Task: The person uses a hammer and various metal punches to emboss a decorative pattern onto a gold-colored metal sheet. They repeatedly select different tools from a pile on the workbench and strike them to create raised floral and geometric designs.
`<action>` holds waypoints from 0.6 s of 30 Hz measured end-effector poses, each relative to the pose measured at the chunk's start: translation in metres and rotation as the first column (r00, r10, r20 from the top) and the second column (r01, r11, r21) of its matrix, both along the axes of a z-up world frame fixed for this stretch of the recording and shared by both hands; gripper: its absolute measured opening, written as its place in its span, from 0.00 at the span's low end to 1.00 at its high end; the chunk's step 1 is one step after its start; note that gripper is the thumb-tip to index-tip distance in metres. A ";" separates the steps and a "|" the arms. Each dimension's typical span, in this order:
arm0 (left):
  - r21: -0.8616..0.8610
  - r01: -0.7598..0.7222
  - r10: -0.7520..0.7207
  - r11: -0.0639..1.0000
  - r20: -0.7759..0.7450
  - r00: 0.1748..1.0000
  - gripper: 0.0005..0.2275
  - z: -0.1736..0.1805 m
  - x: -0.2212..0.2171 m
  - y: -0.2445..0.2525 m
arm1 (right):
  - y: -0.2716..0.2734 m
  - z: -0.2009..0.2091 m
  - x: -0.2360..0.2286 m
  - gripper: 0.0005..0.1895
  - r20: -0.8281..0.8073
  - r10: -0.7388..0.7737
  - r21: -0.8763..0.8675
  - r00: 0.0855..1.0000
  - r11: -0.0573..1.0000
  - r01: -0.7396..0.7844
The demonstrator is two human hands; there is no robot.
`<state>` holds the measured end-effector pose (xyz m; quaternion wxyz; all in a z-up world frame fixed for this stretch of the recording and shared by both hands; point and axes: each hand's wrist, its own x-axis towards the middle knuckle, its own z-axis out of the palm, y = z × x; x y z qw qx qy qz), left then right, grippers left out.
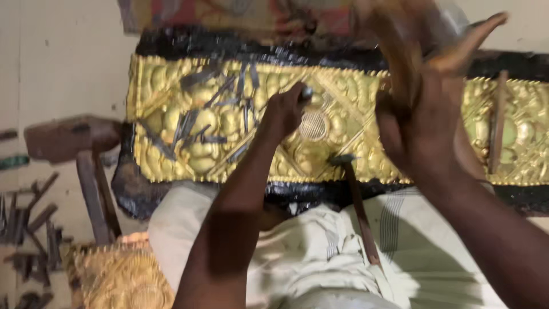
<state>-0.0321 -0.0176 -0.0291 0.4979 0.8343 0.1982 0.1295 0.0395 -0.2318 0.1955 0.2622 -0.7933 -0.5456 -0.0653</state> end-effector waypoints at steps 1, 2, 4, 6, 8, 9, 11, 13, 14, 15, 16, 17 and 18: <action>0.005 -0.004 0.004 1.000 0.034 0.999 0.06 0.004 0.002 0.002 | -0.002 -0.008 -0.003 0.08 -0.049 0.109 0.074 0.993 0.992 -0.105; 0.010 -0.008 0.007 1.000 0.068 0.998 0.07 0.007 0.001 0.001 | -0.001 -0.016 -0.004 0.05 -0.088 0.221 0.151 0.971 0.967 -0.206; 0.010 -0.035 0.034 0.999 0.085 0.996 0.07 0.004 -0.004 -0.008 | 0.009 -0.036 0.003 0.11 -0.115 -0.036 -0.406 0.993 0.914 -0.014; 0.045 -0.081 0.077 0.996 0.076 0.994 0.07 0.000 -0.007 -0.009 | 0.010 -0.038 0.003 0.14 -0.078 -0.180 -0.582 0.981 0.807 0.102; 0.095 -0.098 0.081 0.991 0.166 0.983 0.14 -0.001 0.003 -0.005 | 0.004 -0.024 0.006 0.15 -0.076 -0.217 -0.443 0.973 0.882 0.162; 0.102 -0.098 0.078 0.990 0.189 0.979 0.18 -0.007 -0.005 -0.015 | -0.005 -0.022 -0.003 0.17 -0.025 -0.112 -0.280 0.993 0.955 0.101; 0.043 -0.114 0.109 0.993 0.093 0.990 0.13 -0.005 -0.012 -0.021 | -0.013 -0.016 -0.012 0.22 0.154 0.058 0.081 0.986 0.994 -0.071; 0.064 -0.104 0.090 0.993 0.189 0.978 0.10 0.006 -0.012 -0.019 | -0.002 -0.022 -0.013 0.17 -0.020 0.009 -0.173 1.000 0.985 -0.013; 0.102 -0.089 0.053 0.991 0.315 0.948 0.09 0.008 -0.016 -0.020 | 0.000 -0.028 -0.014 0.15 -0.107 -0.031 -0.304 0.994 0.953 -0.003; 0.140 -0.082 0.014 0.987 0.429 0.903 0.09 0.010 -0.021 -0.021 | 0.001 -0.031 -0.011 0.14 -0.105 -0.089 -0.397 0.991 0.917 0.040; 0.153 -0.104 0.040 0.983 0.373 0.927 0.11 0.011 -0.024 -0.025 | 0.004 -0.033 -0.004 0.14 -0.097 -0.145 -0.486 0.985 0.870 0.080; 0.168 -0.125 0.065 0.978 0.324 0.944 0.12 0.013 -0.019 -0.026 | 0.008 -0.033 0.004 0.14 -0.075 -0.202 -0.568 0.976 0.814 0.125; 0.184 -0.144 0.090 0.972 0.274 0.957 0.14 0.014 -0.014 -0.025 | 0.004 -0.032 0.006 0.15 -0.090 -0.184 -0.441 0.979 0.889 0.126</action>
